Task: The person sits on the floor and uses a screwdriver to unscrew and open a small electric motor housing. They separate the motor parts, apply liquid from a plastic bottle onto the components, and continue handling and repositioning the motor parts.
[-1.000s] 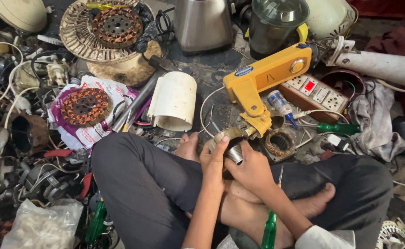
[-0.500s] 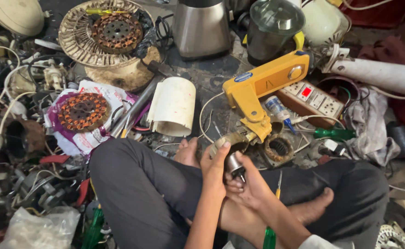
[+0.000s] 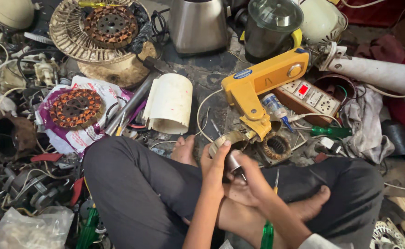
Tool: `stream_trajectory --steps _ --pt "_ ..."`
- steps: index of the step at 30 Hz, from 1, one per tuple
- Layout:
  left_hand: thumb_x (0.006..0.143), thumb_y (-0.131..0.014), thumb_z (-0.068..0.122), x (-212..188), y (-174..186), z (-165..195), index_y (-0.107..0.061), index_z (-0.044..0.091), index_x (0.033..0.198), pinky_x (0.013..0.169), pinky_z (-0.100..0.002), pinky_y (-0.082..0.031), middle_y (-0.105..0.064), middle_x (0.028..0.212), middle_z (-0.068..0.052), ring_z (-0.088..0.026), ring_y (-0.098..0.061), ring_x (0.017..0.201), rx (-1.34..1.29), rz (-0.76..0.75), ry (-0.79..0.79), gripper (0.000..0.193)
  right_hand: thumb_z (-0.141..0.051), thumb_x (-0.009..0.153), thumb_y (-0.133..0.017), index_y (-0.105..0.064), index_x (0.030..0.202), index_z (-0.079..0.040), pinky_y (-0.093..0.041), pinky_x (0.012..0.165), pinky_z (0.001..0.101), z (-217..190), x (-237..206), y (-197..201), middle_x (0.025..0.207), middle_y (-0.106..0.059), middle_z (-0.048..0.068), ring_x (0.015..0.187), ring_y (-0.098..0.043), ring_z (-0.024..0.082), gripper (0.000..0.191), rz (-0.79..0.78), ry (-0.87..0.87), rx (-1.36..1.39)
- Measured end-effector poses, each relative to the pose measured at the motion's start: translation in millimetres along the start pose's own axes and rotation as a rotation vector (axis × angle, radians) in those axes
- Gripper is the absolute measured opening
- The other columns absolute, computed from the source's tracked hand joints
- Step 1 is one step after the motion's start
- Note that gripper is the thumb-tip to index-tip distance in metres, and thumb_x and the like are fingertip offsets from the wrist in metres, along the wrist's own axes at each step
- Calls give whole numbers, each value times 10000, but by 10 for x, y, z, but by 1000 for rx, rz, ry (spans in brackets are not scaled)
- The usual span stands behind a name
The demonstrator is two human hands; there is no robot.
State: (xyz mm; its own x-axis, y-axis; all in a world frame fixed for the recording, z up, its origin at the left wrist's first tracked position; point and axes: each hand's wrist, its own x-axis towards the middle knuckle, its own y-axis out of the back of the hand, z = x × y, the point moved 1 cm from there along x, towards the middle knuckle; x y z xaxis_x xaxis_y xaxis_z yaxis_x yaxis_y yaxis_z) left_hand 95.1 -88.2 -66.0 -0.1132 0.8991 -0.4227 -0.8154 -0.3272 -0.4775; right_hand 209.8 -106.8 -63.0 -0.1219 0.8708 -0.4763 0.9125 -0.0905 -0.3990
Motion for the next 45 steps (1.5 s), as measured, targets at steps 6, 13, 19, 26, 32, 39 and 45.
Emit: stream_trajectory --steps 6,13,19,26,32,39,45 --pt "830 -763 339 9 15 6 -664 94 1091 525 -287 -415 -627 892 -5 -99 -552 679 7 48 78 372 -387 918 -646 -649 1058 -12 -482 549 310 121 21 0 818 -683 133 624 -629 173 400 -29 -176 335" --pt "854 -777 308 117 24 -111 -639 55 1137 804 -265 -507 -672 1019 -23 -115 -621 908 9 -43 -63 404 -404 928 -625 -646 1063 -16 -481 548 305 -97 -148 1 821 -678 131 618 -621 169 411 284 540 -975" --pt "848 -774 316 87 22 -64 -634 49 1117 640 -246 -480 -644 933 -14 -98 -596 779 31 0 -24 404 -418 936 -607 -645 1067 -21 -479 547 301 -12 -124 -65 824 -674 130 612 -613 166 420 268 453 -713" --pt "822 -748 354 -39 -75 146 -594 115 1045 385 -257 -370 -557 784 -6 -120 -454 533 55 59 177 361 -435 946 -586 -642 1071 -25 -477 545 296 48 24 73 827 -670 128 606 -605 162 433 -2 -253 446" --pt "849 -758 352 28 -22 84 -613 91 1054 548 -245 -465 -626 892 2 -93 -606 756 -118 -32 137 362 -388 958 -597 -627 1121 -27 -476 558 314 97 86 149 860 -683 135 642 -624 180 397 232 1 44" --pt "826 -782 329 189 8 19 -643 109 1044 781 -237 -511 -662 959 41 -63 -636 900 -49 2 28 340 -218 820 -814 -509 1279 56 -550 825 419 87 -33 58 1132 -648 222 1026 -657 365 615 286 885 -913" --pt "838 -744 387 330 68 99 -667 139 947 659 -224 -424 -630 869 60 -50 -574 794 15 93 200 282 -248 750 -856 -555 1246 82 -539 772 461 -77 194 75 998 -677 241 899 -680 407 667 228 906 -1365"
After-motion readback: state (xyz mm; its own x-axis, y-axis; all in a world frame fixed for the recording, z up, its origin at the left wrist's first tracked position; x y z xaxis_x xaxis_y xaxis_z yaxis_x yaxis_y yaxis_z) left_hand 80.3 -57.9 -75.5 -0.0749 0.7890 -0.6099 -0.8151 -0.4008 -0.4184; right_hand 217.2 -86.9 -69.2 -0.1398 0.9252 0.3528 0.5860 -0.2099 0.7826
